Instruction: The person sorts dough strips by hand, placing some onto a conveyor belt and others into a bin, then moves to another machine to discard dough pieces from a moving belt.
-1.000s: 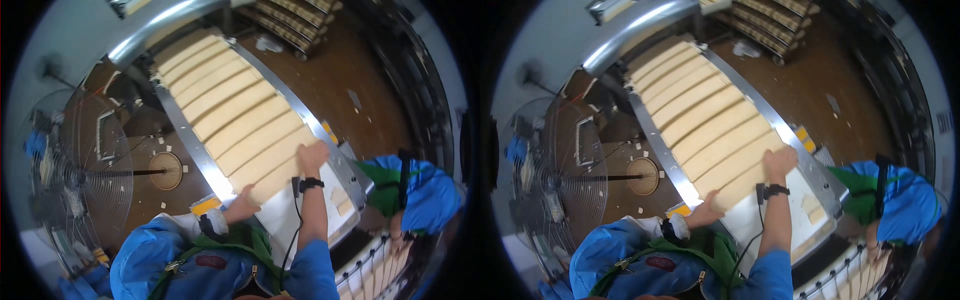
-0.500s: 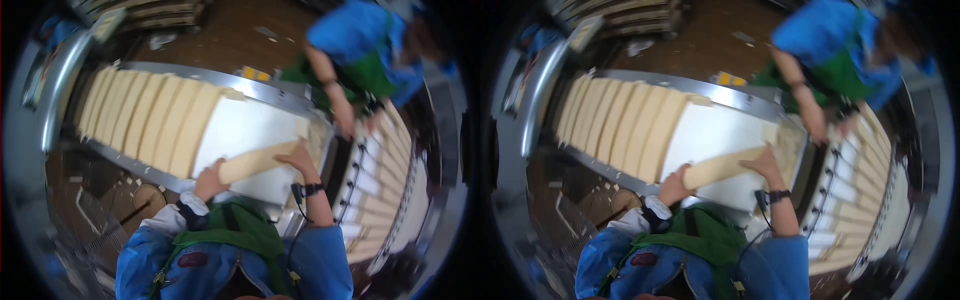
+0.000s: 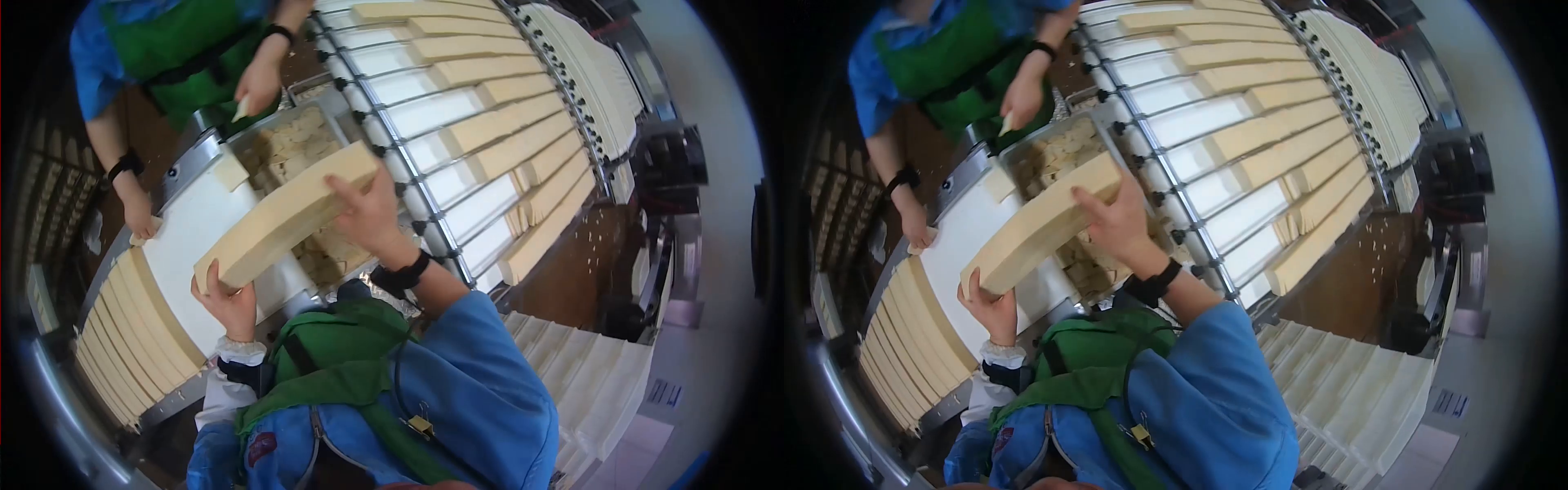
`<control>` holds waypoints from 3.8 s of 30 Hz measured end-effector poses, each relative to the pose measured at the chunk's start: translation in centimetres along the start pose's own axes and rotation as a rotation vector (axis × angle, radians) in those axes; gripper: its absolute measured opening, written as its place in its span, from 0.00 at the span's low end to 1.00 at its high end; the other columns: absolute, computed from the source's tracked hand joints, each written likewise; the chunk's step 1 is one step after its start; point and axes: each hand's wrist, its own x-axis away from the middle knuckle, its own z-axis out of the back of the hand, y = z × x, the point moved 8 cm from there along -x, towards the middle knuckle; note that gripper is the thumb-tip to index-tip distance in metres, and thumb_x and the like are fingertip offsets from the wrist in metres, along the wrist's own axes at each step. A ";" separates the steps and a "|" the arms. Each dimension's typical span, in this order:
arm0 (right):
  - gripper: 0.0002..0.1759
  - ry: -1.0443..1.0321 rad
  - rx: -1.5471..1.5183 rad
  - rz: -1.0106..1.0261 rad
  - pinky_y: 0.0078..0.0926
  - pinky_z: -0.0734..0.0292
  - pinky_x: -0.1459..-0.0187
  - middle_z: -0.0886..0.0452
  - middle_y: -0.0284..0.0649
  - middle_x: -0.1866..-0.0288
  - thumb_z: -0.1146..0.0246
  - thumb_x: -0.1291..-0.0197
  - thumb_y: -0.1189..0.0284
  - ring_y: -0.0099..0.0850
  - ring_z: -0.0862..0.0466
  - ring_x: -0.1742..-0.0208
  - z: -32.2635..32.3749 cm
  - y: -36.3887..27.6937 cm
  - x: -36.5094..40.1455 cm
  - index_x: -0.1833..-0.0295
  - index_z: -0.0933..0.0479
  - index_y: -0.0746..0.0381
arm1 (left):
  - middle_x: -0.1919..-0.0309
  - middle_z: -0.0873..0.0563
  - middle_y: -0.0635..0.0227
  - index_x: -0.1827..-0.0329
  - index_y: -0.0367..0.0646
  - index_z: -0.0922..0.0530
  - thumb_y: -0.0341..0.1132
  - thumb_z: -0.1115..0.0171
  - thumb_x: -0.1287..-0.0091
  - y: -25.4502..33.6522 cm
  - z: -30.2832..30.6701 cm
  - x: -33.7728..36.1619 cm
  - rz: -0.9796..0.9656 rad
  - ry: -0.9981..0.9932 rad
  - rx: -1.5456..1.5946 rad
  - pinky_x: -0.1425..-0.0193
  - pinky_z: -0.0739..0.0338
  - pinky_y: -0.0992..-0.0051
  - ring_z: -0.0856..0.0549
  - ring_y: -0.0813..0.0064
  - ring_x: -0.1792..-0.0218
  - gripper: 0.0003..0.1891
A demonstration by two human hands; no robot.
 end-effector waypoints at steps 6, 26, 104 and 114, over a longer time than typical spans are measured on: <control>0.42 -0.256 0.027 -0.212 0.46 0.21 0.41 0.23 0.56 0.44 0.21 0.63 0.71 0.56 0.21 0.43 8.3 17.5 -5.8 0.34 0.20 0.43 | 0.45 0.15 0.55 0.31 0.49 0.25 0.36 0.20 0.49 14.6 -12.7 -6.0 -0.020 -0.358 0.018 0.37 0.21 0.52 0.21 0.44 0.41 0.38; 0.34 -0.075 -0.072 -0.191 0.52 0.26 0.34 0.20 0.56 0.40 0.26 0.43 0.64 0.55 0.22 0.35 10.1 33.5 -4.8 0.33 0.26 0.67 | 0.65 0.12 0.62 0.34 0.40 0.29 0.32 0.23 0.38 25.2 -41.1 -9.6 0.455 -0.839 0.484 0.61 0.20 0.73 0.14 0.75 0.64 0.31; 0.61 -0.964 -0.094 0.203 0.51 0.28 0.29 0.20 0.51 0.31 0.12 0.70 0.55 0.54 0.19 0.35 -24.3 -9.9 1.0 0.25 0.30 0.59 | 0.58 0.10 0.48 0.30 0.49 0.28 0.40 0.21 0.51 -18.5 6.5 8.9 0.697 -0.656 -0.115 0.50 0.15 0.50 0.10 0.43 0.56 0.42; 0.29 -0.299 0.112 -0.318 0.50 0.20 0.48 0.22 0.55 0.52 0.25 0.50 0.63 0.56 0.19 0.48 2.0 4.1 3.9 0.38 0.19 0.43 | 0.47 0.13 0.52 0.34 0.48 0.25 0.35 0.18 0.53 -0.3 -4.8 1.8 0.310 -0.753 0.156 0.39 0.19 0.57 0.15 0.46 0.46 0.39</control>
